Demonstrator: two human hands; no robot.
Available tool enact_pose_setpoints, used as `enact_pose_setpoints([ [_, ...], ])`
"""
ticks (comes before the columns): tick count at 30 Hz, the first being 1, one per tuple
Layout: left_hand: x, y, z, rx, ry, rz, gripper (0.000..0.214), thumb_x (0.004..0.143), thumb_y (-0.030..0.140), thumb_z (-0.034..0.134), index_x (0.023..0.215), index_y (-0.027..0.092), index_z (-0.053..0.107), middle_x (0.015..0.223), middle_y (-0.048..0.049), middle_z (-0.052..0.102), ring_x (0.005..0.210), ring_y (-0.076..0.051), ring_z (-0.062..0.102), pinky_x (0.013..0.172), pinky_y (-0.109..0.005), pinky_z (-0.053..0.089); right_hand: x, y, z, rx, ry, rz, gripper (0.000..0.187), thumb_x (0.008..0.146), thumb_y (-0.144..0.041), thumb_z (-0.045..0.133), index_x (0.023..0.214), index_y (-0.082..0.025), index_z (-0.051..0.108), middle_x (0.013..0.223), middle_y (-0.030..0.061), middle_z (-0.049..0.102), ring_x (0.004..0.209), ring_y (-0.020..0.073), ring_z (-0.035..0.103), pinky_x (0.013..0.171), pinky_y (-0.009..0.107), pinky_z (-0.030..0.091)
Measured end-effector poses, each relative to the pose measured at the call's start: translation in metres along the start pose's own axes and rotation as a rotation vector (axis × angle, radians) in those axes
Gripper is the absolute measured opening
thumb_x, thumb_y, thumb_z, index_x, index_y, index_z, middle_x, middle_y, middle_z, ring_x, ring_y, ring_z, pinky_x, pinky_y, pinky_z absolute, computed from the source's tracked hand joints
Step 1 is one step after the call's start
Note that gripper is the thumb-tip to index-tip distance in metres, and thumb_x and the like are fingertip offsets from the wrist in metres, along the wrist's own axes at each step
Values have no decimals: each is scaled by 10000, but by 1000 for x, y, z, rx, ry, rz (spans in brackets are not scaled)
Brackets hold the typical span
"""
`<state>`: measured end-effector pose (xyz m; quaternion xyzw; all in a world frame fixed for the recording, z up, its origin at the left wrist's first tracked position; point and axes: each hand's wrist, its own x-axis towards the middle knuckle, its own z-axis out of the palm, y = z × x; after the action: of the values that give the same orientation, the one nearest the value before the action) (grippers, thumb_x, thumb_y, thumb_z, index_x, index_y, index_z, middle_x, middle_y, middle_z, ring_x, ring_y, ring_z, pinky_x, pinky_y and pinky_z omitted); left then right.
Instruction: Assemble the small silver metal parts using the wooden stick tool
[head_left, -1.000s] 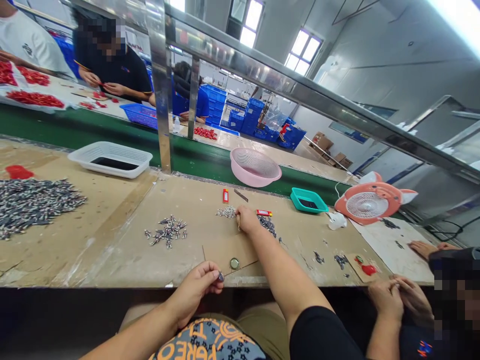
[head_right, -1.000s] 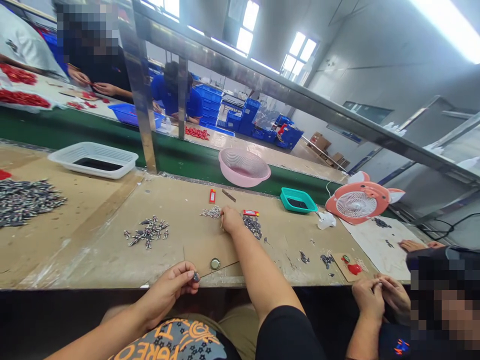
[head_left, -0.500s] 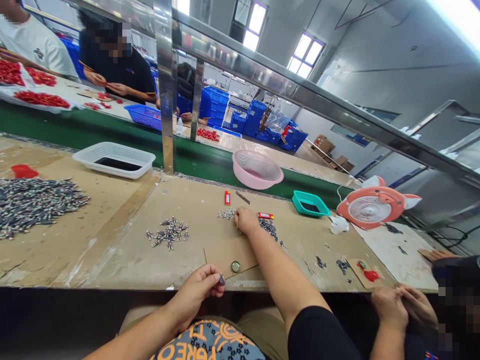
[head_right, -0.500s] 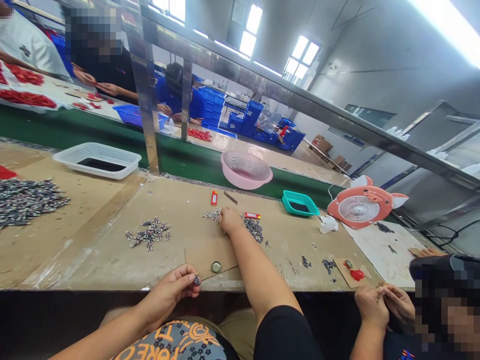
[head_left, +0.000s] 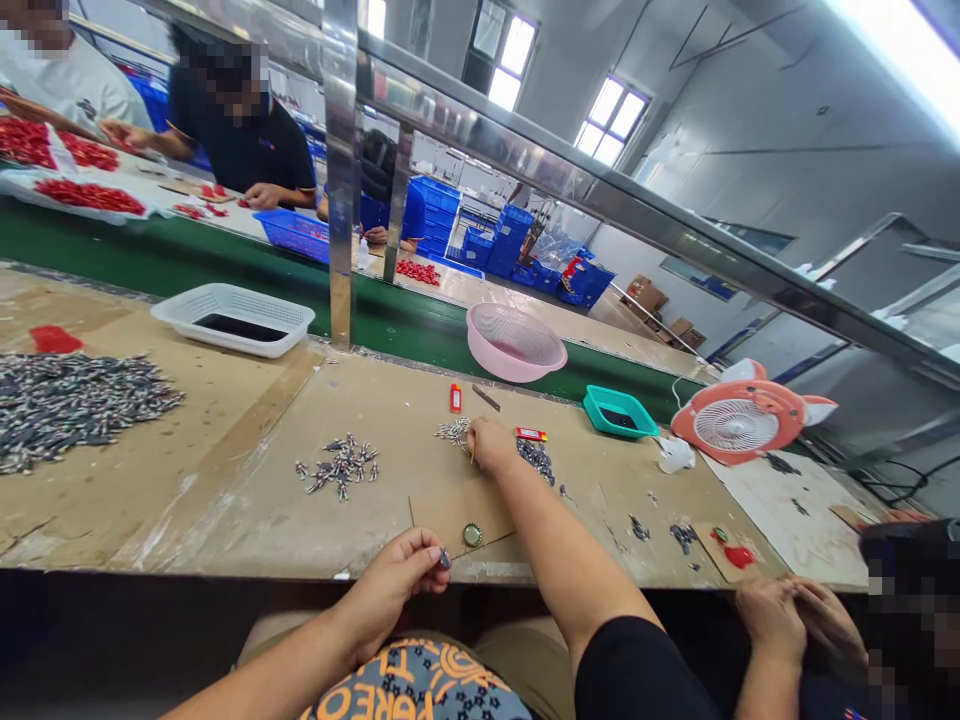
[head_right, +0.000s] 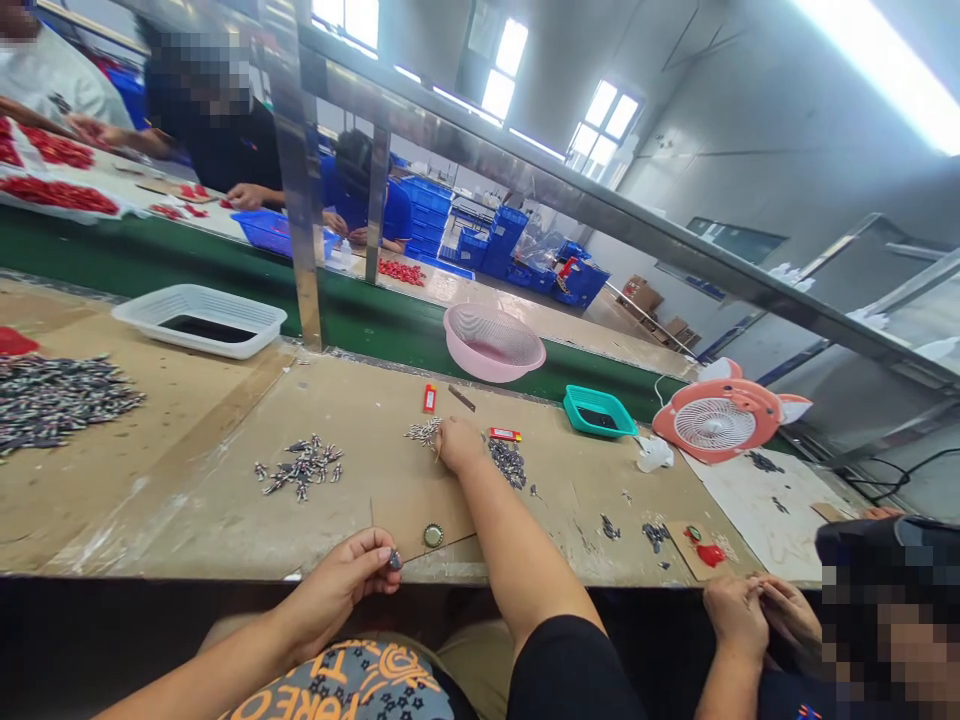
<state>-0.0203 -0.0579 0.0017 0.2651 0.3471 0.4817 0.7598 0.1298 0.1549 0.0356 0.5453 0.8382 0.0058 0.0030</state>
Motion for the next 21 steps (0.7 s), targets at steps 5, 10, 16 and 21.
enact_pose_setpoints([
  [5,-1,4,1,-36,6,1,155,766,305,661,755,166,592,714,-20,633,675,-134,584,666,-263,462,-14,4,-5,21,40,-36,197,901,-229,427,935,-179,615,984,79,620,934,188,541,806,271,383],
  [10,-6,8,1,-69,16,6,152,765,314,665,763,178,597,734,-14,636,686,-136,589,682,-269,460,-26,3,-2,57,5,-116,175,871,-171,472,904,-173,643,943,72,640,911,177,557,808,256,385],
  [16,-13,17,3,-78,9,35,147,775,308,654,770,171,603,735,-14,626,692,-134,575,691,-269,455,-32,-1,3,93,-63,-231,91,825,-181,575,871,-177,654,943,52,638,919,151,558,811,223,390],
  [21,-14,25,2,-76,45,92,128,791,296,634,791,175,592,736,-6,614,686,-125,563,687,-256,444,-34,-3,4,79,-85,-249,77,824,-193,578,849,-172,648,918,61,639,913,161,561,798,239,400],
])
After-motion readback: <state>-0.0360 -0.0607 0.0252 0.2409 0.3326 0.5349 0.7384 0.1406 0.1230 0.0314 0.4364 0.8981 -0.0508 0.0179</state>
